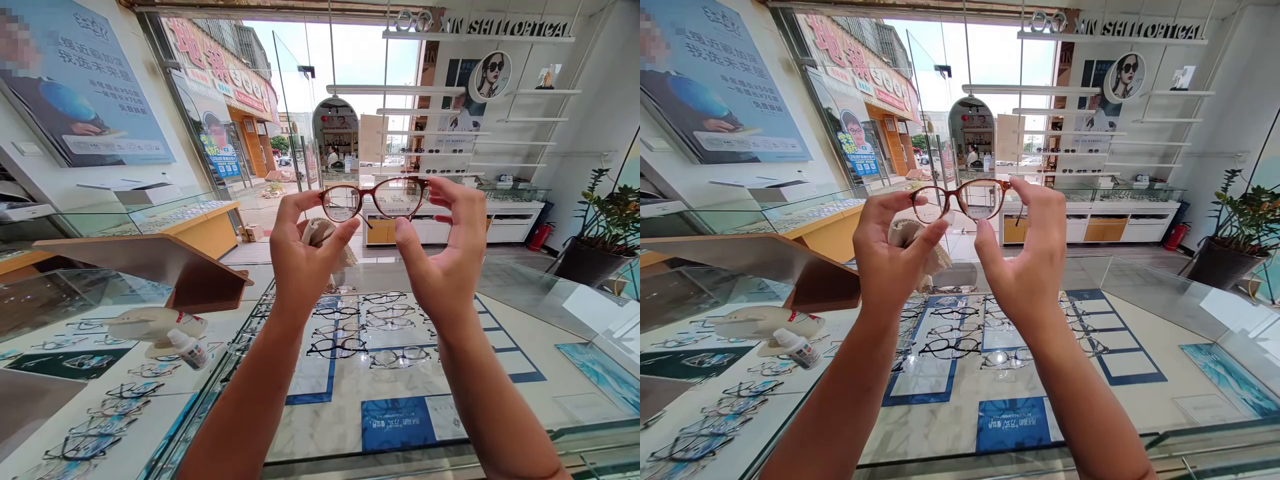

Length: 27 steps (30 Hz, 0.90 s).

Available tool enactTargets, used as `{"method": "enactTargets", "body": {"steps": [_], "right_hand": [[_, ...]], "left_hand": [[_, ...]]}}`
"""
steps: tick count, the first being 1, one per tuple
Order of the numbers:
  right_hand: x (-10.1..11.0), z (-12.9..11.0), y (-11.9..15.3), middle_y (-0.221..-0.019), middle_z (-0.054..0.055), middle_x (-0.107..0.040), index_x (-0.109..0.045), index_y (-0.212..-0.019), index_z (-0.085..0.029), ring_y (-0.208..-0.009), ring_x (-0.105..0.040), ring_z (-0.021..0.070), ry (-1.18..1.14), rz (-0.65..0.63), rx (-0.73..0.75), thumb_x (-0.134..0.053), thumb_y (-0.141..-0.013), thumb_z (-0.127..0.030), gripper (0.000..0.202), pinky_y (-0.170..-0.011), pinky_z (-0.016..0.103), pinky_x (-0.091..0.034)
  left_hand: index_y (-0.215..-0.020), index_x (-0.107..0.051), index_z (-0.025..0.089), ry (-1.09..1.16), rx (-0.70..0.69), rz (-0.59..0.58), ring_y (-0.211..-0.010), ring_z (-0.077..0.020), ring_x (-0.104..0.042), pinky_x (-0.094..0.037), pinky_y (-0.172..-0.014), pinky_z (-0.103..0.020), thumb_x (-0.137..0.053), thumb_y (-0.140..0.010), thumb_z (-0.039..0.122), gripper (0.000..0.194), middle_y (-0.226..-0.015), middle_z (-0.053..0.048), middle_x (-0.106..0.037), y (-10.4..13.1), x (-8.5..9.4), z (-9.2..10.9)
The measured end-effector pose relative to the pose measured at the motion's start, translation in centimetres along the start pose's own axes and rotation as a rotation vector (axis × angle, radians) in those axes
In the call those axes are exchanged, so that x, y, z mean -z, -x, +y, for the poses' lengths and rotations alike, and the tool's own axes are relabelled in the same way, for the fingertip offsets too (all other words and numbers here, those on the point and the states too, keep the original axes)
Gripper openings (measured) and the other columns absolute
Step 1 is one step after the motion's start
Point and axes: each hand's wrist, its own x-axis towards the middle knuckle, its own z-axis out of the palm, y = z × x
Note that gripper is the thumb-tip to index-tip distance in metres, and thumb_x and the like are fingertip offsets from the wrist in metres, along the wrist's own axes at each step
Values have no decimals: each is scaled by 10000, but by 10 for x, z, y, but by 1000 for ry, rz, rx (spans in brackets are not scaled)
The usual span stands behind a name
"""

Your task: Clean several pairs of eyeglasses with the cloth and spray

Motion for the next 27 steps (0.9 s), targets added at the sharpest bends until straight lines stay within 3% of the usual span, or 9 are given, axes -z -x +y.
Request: {"method": "enactTargets", "body": {"steps": [5, 9, 11, 16, 21, 24, 27], "right_hand": [[1, -5, 2, -1459, 97, -616, -569, -1471, -397, -1423, -547, 433, 41, -9, 15, -679, -992, -395, 491, -1098, 701, -534], [0, -6, 2, -1454, 103, -626, -562, -1485, -400, -1421, -549, 441, 64, 1, 55, -673, -1002, -429, 497, -1072, 707, -560], [-1, -6, 2, -1443, 105, -641, -568, -1488, -404, -1413, -556, 439, 74, 10, 78, -676, -1001, -433, 499, -1059, 694, -575], [-2, -7, 1, -1438, 85, -659, -591, -1473, -433, -1400, -578, 424, 44, 20, 73, -685, -993, -412, 490, -1024, 663, -597], [-1, 2, 0, -1478, 60, -672, -636, -1443, -399, -1334, -649, 354, -134, -48, -81, -668, -982, -311, 470, -1011, 594, -600], [-2, 10, -1, -1464, 58, -701, -658, -1433, -393, -1305, -676, 322, -236, -91, -164, -663, -990, -310, 450, -1029, 558, -590], [-2, 13, -1, -1411, 65, -738, -691, -1389, -365, -1280, -696, 306, -284, -83, -196, -673, -999, -333, 391, -1049, 540, -583]], "left_hand": [[-1192, -708, 289, 3, -3, -24, -962, -219, -749, -632, -799, -362, -945, -818, 505, 492, -1274, -75, -791, -3, -3, -6], [-1200, -697, 293, 42, -44, 6, -1212, -261, -733, -630, -980, -408, -958, -810, 479, 504, -1261, -75, -797, -5, -5, -10], [-1199, -689, 302, 58, -58, 14, -1249, -265, -723, -628, -997, -417, -957, -817, 459, 492, -1264, -76, -798, -5, -6, -11], [-1220, -672, 321, 14, -79, 68, -1233, -268, -716, -636, -937, -418, -946, -832, 418, 485, -1302, -77, -776, -2, -8, -11], [-1243, -664, 340, -49, -149, 187, -1111, -247, -711, -628, -846, -392, -983, -783, 378, 562, -1330, -63, -736, 1, -7, -10], [-1266, -655, 334, -87, -178, 206, -957, -211, -701, -613, -783, -377, -990, -778, 396, 595, -1344, -57, -718, 2, -7, -9], [-1289, -652, 325, -144, -206, 225, -950, -215, -701, -607, -787, -380, -991, -775, 434, 625, -1325, -55, -716, 4, -6, -8]]}}
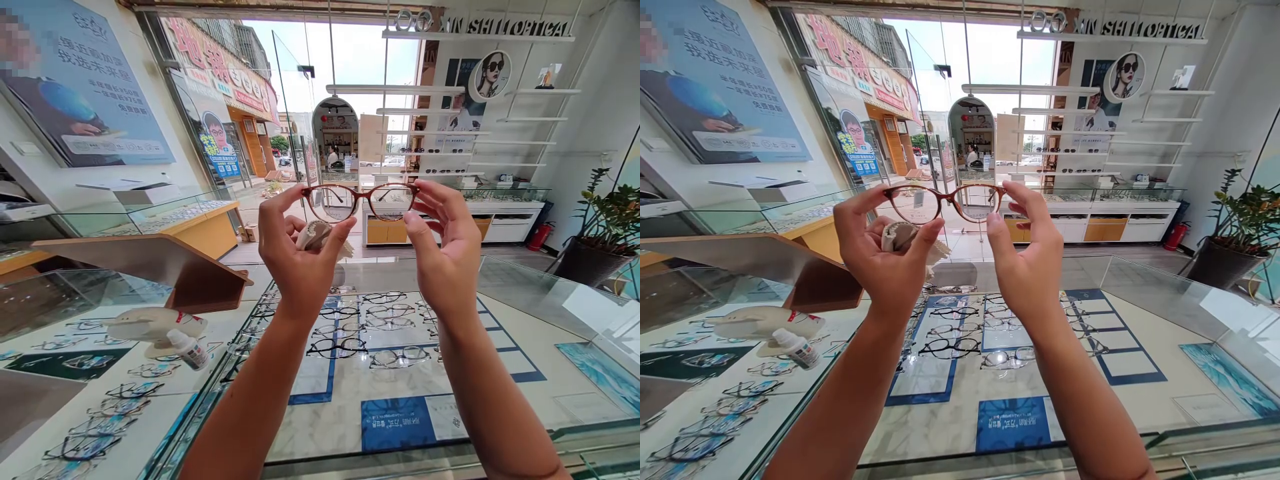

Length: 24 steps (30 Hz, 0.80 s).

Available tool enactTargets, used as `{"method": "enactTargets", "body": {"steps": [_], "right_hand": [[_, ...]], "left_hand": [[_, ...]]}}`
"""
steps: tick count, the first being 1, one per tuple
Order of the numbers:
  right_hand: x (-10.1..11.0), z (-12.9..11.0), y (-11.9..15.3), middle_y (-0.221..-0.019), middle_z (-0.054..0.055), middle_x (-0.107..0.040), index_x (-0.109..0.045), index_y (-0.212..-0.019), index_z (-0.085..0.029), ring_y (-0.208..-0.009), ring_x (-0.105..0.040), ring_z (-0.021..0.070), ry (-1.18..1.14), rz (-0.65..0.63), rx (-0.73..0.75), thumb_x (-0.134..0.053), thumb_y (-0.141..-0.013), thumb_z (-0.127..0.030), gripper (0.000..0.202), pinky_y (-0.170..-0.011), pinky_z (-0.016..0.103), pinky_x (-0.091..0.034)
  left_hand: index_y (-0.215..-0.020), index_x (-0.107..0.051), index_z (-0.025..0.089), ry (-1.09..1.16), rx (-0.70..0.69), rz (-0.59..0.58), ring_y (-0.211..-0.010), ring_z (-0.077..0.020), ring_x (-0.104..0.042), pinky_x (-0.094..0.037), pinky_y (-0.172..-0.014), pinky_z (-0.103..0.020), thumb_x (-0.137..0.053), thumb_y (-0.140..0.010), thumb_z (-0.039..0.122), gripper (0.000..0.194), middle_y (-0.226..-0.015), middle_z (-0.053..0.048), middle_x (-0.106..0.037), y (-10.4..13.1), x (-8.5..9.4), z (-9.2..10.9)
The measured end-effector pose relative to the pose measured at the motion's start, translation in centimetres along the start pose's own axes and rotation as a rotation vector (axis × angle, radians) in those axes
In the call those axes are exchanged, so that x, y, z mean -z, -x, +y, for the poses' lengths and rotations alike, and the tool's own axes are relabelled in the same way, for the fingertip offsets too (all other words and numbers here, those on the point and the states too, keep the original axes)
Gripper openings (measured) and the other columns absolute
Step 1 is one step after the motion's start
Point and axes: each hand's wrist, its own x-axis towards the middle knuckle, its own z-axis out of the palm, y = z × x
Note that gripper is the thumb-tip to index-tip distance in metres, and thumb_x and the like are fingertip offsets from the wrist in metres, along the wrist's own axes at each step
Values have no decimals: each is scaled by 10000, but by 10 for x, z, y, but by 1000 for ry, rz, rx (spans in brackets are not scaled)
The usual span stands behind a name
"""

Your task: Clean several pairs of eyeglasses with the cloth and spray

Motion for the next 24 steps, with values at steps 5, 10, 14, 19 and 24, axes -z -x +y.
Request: {"method": "enactTargets", "body": {"steps": [5, 10, 14, 19, 24], "right_hand": [[-1, -1, -1, -1342, 70, -769, -738, -1297, -329, -1234, -720, 283, -33, 31, -19, -639, -1044, -382, 276, -1049, 516, -595], [-2, 1, -2, -1276, 68, -772, -757, -1240, -322, -1201, -727, 272, -15, 89, 0, -566, -1093, -427, 263, -1015, 496, -610], [-2, 0, -2, -1247, 67, -768, -766, -1207, -314, -1152, -730, 262, -32, 118, -14, -576, -1094, -447, 258, -969, 476, -624], [0, -4, -3, -1212, 65, -776, -764, -1113, -292, -985, -723, 221, -149, 115, -93, -654, -1060, -487, 231, -848, 431, -641], [3, -2, -7, -1177, 60, -794, -742, -1075, -287, -882, -720, 195, -214, 77, -144, -696, -1032, -546, 266, -704, 363, -622]], "left_hand": [[-1303, -660, 335, 37, 2, -19, -1096, -265, -711, -607, -796, -389, -986, -777, 473, 634, -1376, -68, -690, 1, 2, -2], [-1362, -635, 340, 94, 24, -46, -1316, -345, -659, -618, -783, -411, -993, -748, 530, 736, -1481, -101, -636, 3, 2, -7], [-1378, -628, 374, 104, -21, -51, -1382, -353, -624, -611, -808, -424, -994, -758, 498, 730, -1481, -91, -640, 2, 2, -5], [-1348, -635, 356, 79, -53, -49, -1351, -362, -640, -597, -795, -435, -991, -750, 526, 716, -1455, -99, -665, 1, 3, -3], [-1367, -621, 356, 108, 23, -82, -1282, -353, -670, -590, -780, -430, -984, -746, 553, 746, -1497, -97, -639, 4, 2, -7]]}}
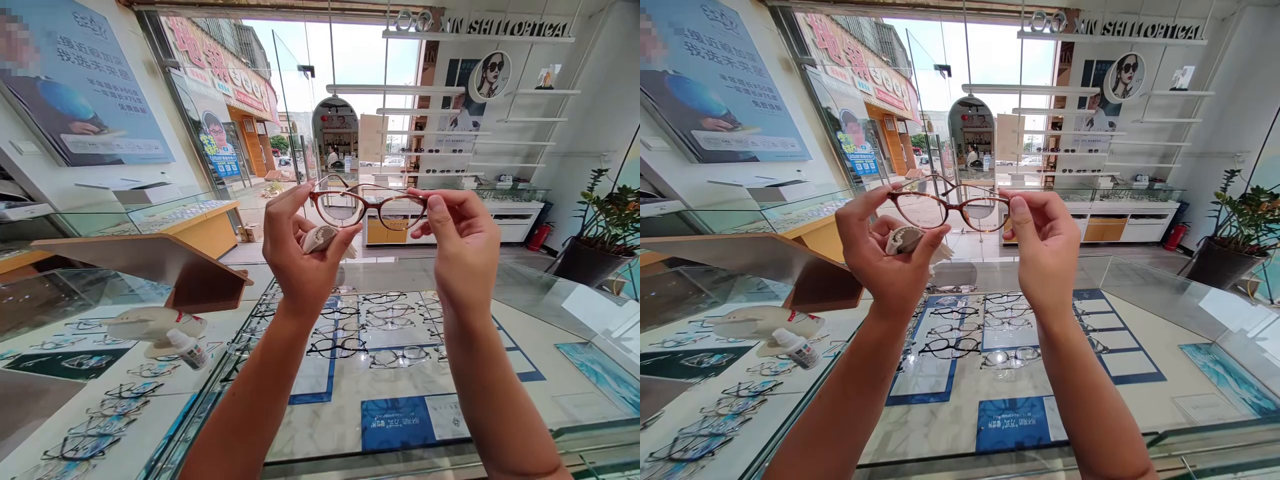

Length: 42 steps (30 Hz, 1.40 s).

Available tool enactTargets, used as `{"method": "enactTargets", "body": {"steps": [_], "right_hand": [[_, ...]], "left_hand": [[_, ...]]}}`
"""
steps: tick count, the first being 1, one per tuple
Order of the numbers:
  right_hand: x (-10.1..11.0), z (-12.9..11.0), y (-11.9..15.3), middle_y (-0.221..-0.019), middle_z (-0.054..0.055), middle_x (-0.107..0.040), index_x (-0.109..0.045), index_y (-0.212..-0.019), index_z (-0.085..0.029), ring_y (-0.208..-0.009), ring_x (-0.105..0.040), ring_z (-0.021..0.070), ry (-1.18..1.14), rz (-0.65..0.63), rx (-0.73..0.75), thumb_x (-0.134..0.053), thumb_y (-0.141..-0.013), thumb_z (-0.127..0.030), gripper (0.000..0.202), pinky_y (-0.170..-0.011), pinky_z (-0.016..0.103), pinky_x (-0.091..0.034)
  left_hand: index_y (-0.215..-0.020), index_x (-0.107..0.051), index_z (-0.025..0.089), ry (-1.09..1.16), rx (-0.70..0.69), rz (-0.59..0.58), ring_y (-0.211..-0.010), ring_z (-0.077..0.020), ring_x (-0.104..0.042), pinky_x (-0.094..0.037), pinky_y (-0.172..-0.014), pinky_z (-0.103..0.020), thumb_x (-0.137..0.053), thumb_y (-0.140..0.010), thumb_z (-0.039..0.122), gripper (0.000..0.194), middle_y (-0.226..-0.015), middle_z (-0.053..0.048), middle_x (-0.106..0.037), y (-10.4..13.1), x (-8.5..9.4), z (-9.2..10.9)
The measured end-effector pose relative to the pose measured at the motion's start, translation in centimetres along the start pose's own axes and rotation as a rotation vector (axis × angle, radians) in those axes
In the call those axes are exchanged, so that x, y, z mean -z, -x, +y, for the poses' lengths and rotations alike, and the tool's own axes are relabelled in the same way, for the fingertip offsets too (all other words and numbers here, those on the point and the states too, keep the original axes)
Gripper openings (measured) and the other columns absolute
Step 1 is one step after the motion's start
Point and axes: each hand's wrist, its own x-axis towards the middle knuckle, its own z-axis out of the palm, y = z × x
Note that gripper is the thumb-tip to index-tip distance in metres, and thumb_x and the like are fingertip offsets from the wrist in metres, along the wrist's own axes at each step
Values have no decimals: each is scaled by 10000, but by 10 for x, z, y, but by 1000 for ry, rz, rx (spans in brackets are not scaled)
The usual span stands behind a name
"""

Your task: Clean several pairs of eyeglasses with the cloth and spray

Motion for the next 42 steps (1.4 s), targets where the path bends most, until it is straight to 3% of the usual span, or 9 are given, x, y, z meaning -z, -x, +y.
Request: {"method": "enactTargets", "body": {"steps": [3, 11, 22, 32, 37, 42], "right_hand": [[3, 2, -5, -1142, 56, -807, -730, -1048, -289, -832, -714, 182, -45, -32, -59, -720, -1008, -579, 293, -652, 339, -599], [8, 6, -11, -1126, 43, -833, -731, -1040, -290, -632, -584, 123, -146, -74, -202, -775, -961, -570, 294, -551, 320, -517], [9, 12, -14, -1093, 32, -842, -702, -1006, -286, -572, -514, 110, -179, -81, -222, -782, -941, -602, 332, -516, 314, -467], [10, 16, -13, -1020, 32, -829, -651, -968, -284, -579, -516, 122, -138, -119, -239, -731, -971, -629, 354, -545, 339, -466], [9, 13, -11, -1068, 40, -832, -663, -980, -284, -605, -549, 127, -133, -70, -213, -739, -971, -617, 342, -563, 345, -491], [4, 2, -5, -1059, 46, -836, -682, -976, -284, -632, -602, 137, -95, 13, -144, -762, -959, -620, 346, -547, 339, -517]], "left_hand": [[-1397, -610, 366, 18, 47, -23, -1221, -336, -693, -588, -758, -423, -968, -765, 555, 750, -1522, -91, -623, 1, 0, 0], [-1385, -620, 400, -39, 8, 8, -1178, -311, -695, -613, -763, -446, -965, -785, 488, 698, -1505, -82, -648, 3, -1, 4], [-1356, -651, 394, -2, 69, -25, -974, -239, -709, -615, -688, -400, -963, -789, 499, 655, -1400, -55, -686, 3, -1, 19], [-1255, -680, 322, -58, 30, 27, -1077, -255, -696, -634, -746, -353, -994, -760, 510, 616, -1261, -59, -683, 3, 0, 35], [-1323, -662, 331, 23, 95, -33, -1104, -255, -702, -637, -764, -359, -973, -780, 541, 660, -1349, -63, -672, 4, 0, 28], [-1334, -656, 383, 32, 143, -86, -1221, -265, -700, -642, -791, -358, -920, -864, 494, 550, -1339, -70, -715, 1, -3, 24]]}}
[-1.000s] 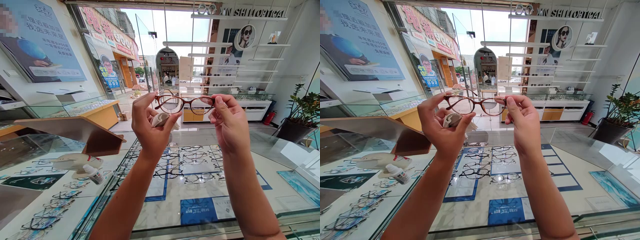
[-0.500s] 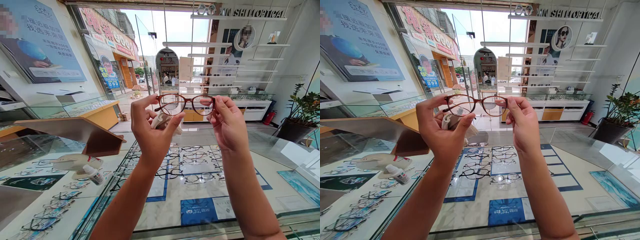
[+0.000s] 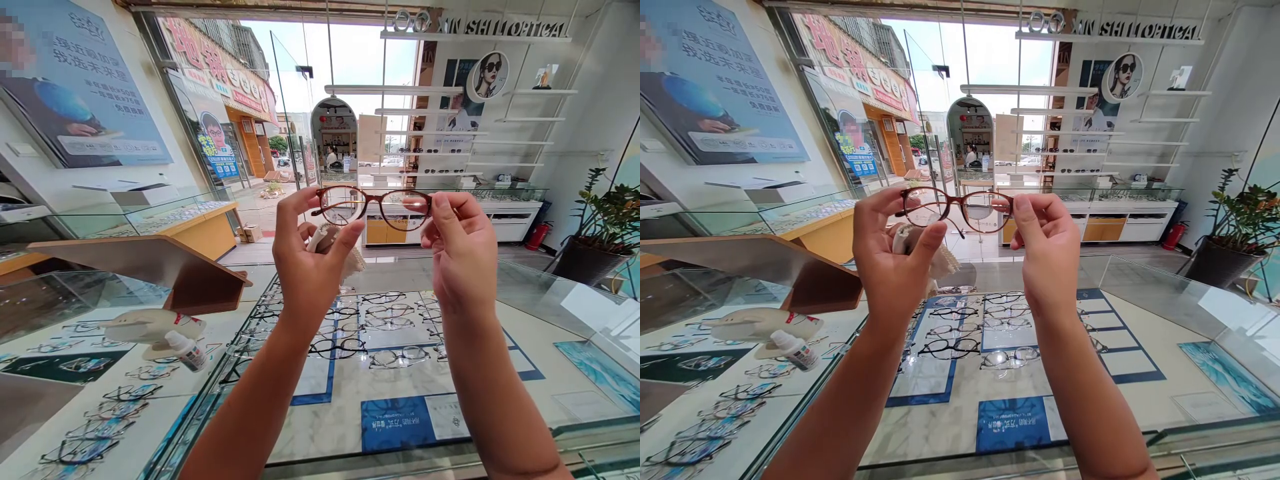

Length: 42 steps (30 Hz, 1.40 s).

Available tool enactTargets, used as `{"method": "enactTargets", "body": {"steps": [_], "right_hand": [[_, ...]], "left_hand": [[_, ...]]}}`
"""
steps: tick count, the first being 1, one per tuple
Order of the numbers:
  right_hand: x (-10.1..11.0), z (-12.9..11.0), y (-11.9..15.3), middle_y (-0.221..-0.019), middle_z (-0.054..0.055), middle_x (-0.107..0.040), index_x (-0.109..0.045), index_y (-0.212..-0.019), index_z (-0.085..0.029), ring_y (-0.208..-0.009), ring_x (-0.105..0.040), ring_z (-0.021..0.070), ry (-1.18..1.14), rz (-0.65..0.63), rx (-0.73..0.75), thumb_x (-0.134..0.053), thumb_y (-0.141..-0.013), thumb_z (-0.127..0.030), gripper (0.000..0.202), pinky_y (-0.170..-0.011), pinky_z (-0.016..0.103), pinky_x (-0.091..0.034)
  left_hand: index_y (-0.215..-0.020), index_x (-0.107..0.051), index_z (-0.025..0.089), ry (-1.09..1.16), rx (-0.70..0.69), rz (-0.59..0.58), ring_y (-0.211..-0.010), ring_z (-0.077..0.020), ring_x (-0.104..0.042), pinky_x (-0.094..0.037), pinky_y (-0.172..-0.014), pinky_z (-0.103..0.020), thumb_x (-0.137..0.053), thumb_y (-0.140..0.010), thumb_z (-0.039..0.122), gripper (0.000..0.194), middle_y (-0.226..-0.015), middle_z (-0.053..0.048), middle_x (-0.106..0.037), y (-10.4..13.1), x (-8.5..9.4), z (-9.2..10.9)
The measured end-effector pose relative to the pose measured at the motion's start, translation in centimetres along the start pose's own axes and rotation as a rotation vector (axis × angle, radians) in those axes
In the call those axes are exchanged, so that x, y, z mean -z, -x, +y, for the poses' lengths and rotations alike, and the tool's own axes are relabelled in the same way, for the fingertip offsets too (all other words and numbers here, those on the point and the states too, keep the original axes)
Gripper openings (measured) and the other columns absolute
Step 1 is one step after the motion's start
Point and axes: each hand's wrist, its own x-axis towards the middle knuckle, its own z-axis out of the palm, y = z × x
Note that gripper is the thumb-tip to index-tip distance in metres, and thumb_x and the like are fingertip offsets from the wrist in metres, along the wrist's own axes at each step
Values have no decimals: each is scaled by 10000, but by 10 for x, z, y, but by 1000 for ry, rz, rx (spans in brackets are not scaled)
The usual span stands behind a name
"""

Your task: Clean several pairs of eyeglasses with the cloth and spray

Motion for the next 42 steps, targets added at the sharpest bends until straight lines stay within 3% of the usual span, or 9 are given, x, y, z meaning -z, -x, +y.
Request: {"method": "enactTargets", "body": {"steps": [7, 10, 17, 30, 35, 42], "right_hand": [[-5, -10, 8, -1036, 33, -829, -695, -981, -282, -669, -647, 143, 28, 44, 118, -745, -1009, -544, 268, -555, 320, -519], [-3, -7, 7, -1055, 32, -831, -690, -996, -277, -662, -641, 131, 24, 23, 121, -728, -1025, -537, 264, -574, 309, -524], [1, 8, -1, -1048, 37, -814, -685, -1034, -276, -737, -682, 146, 19, -49, 43, -697, -1039, -550, 275, -684, 325, -580], [1, 13, -2, -1010, 26, -765, -691, -986, -265, -784, -668, 148, -22, -44, -2, -730, -1018, -514, 254, -749, 330, -571], [0, 13, -2, -1009, 35, -756, -688, -983, -262, -820, -667, 159, -14, -35, -7, -727, -1013, -520, 262, -745, 329, -567], [2, 14, -2, -1005, 33, -721, -689, -1023, -269, -897, -683, 174, 45, -52, 59, -684, -1045, -512, 244, -788, 336, -565]], "left_hand": [[-1382, -623, 336, 84, 15, -60, -1340, -280, -672, -630, -930, -358, -883, -910, 489, 559, -1341, -94, -736, -1, -4, -5], [-1383, -631, 329, 98, 7, -47, -1330, -281, -675, -627, -906, -345, -889, -903, 484, 567, -1343, -96, -730, 1, -5, -6], [-1354, -663, 347, 35, -105, 120, -1330, -309, -651, -635, -864, -381, -963, -816, 465, 627, -1397, -75, -671, 4, -4, 5], [-1310, -679, 333, 39, -63, 125, -1246, -275, -675, -622, -879, -368, -973, -803, 457, 599, -1307, -66, -685, 4, -4, 9], [-1336, -651, 325, 92, -25, 92, -1290, -292, -661, -634, -897, -386, -987, -774, 507, 679, -1350, -72, -677, 4, -2, 6], [-1294, -634, 337, 241, -8, 59, -1190, -257, -712, -614, -772, -330, -1002, -763, 466, 658, -1236, -50, -720, -1, -3, -1]]}}
